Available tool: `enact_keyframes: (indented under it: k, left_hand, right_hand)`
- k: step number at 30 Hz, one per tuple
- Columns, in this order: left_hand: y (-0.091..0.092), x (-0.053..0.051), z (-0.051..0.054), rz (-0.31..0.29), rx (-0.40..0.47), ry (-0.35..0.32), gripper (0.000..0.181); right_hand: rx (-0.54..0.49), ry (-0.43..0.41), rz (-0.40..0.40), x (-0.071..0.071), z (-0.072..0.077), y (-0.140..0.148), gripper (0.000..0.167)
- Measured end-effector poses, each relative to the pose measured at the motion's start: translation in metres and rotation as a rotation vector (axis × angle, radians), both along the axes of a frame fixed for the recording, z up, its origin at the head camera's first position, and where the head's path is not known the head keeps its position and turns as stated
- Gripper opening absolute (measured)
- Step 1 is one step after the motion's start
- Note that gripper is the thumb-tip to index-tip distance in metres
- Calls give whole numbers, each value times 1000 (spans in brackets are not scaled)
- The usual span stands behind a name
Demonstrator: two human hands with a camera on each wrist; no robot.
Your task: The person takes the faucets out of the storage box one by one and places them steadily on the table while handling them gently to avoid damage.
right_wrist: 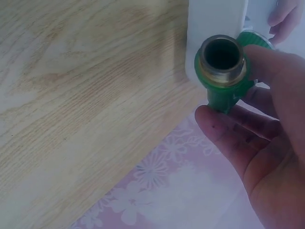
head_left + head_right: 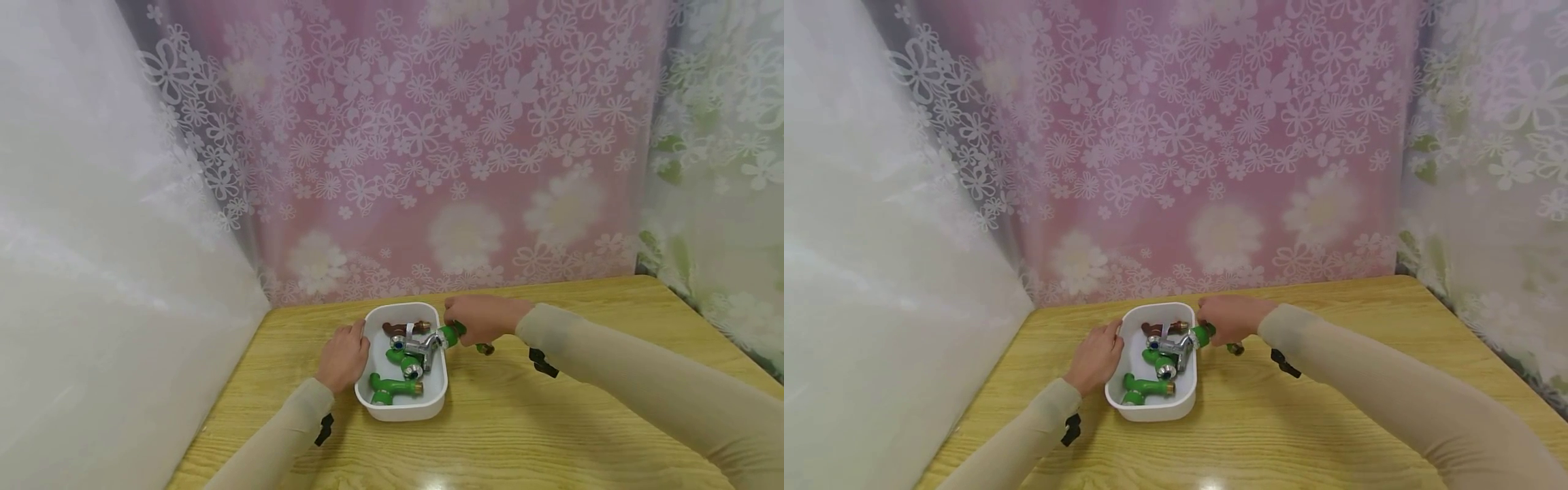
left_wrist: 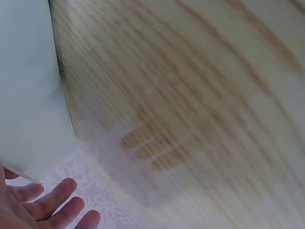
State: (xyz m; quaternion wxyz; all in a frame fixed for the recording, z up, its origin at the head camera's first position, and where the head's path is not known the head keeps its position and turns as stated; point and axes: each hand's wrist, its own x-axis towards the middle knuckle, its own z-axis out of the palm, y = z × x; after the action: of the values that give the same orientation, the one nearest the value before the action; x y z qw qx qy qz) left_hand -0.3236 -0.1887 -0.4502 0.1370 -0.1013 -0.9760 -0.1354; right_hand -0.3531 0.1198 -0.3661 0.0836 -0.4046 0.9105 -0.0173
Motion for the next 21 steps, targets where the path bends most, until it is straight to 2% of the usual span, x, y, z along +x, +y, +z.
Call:
enact_keyframes:
  k: [5,13,21]
  left_hand:
    - [0,0,-1,-2,3,4,43]
    - [-1,-3,-3,14,4,-8,44]
    - [-1,-3,-3,18,3,-22,44]
  right_hand:
    - [-10,-11,-21,-4,-5,7,18]
    - [-27,-24,-53,-9,-16,14,11]
    - [-23,-14,-77,-11,-29,14,13]
